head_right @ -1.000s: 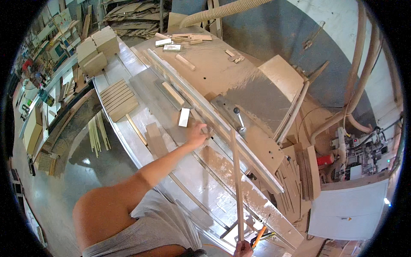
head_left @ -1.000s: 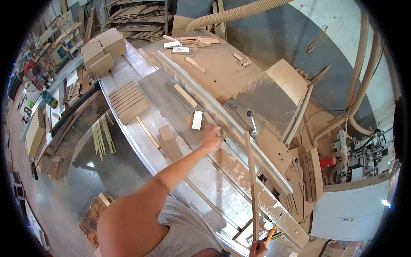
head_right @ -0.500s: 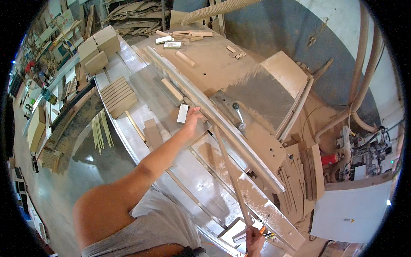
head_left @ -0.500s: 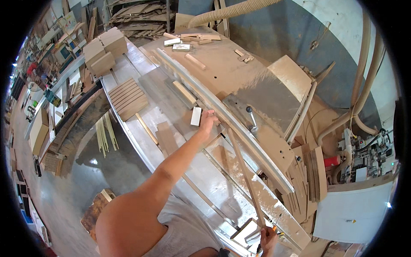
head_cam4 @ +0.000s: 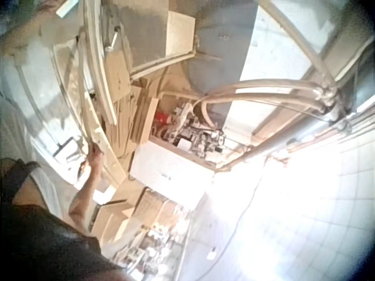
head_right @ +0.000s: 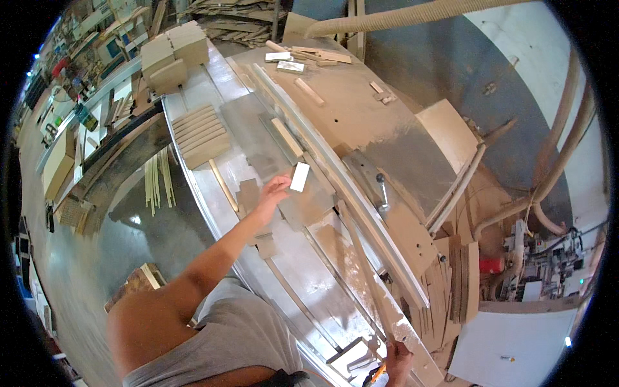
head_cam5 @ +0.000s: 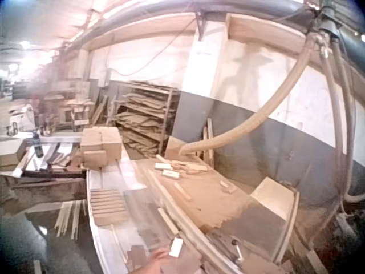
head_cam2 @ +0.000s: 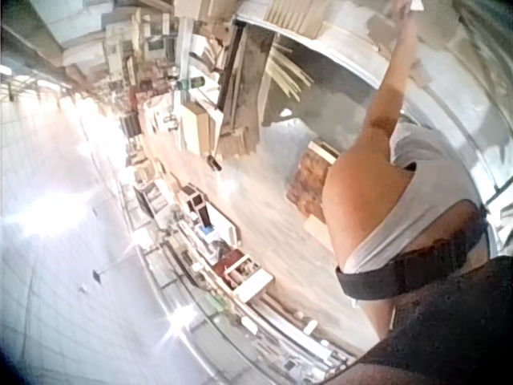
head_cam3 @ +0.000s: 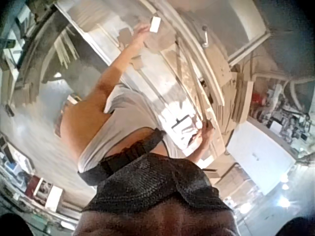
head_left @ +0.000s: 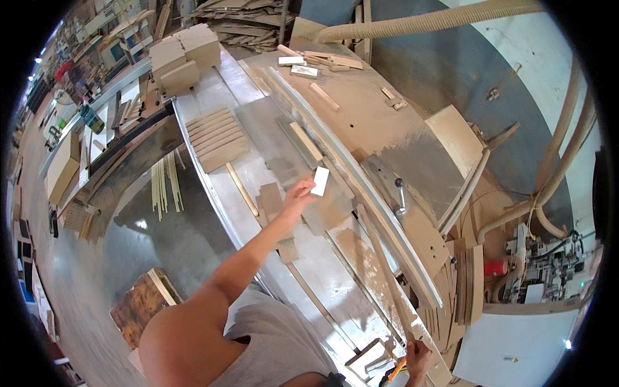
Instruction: The person moves narrow wood strips from a workbench and places them one at a time onto a stack of similar wood pieces.
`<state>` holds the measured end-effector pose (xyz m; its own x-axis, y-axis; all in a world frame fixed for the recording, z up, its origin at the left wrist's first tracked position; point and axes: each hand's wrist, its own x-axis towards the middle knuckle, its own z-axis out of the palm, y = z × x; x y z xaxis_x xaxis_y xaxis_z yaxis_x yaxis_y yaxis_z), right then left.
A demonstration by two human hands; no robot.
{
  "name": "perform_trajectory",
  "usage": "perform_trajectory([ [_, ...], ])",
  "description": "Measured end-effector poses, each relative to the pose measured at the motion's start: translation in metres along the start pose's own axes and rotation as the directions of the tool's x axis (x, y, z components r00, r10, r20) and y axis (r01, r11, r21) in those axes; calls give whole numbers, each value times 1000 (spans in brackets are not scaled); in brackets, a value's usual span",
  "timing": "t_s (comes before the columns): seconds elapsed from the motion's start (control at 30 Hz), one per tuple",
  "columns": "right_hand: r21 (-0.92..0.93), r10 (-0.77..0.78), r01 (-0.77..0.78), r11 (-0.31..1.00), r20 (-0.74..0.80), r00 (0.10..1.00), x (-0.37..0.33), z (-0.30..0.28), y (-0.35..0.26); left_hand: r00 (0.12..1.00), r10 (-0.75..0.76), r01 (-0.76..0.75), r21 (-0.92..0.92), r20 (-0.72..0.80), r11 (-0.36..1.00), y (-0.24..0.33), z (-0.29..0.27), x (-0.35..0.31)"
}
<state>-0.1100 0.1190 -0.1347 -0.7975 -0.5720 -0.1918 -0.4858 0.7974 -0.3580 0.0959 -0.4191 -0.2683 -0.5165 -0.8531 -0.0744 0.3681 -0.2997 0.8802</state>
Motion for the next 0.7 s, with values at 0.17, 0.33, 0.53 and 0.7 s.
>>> perform_trajectory([
  [0.17, 25, -112, 112, 993, -4, 994, 26, 2, -25, 997, 10, -7, 39, -78, 999, 18, -59, -23],
  [0.33, -122, -161, 153, 981, -57, 985, 60, 9, -48, 994, 59, -51, 91, -88, 994, 37, -83, -31],
  [0.53, -156, -339, 332, 930, -23, 940, 91, 23, -79, 993, 62, -53, 93, -98, 994, 46, -101, -26],
  [0.7, -205, -395, 384, 900, -16, 918, 115, 24, -119, 993, -4, 14, 90, -117, 996, 59, -105, -19],
])
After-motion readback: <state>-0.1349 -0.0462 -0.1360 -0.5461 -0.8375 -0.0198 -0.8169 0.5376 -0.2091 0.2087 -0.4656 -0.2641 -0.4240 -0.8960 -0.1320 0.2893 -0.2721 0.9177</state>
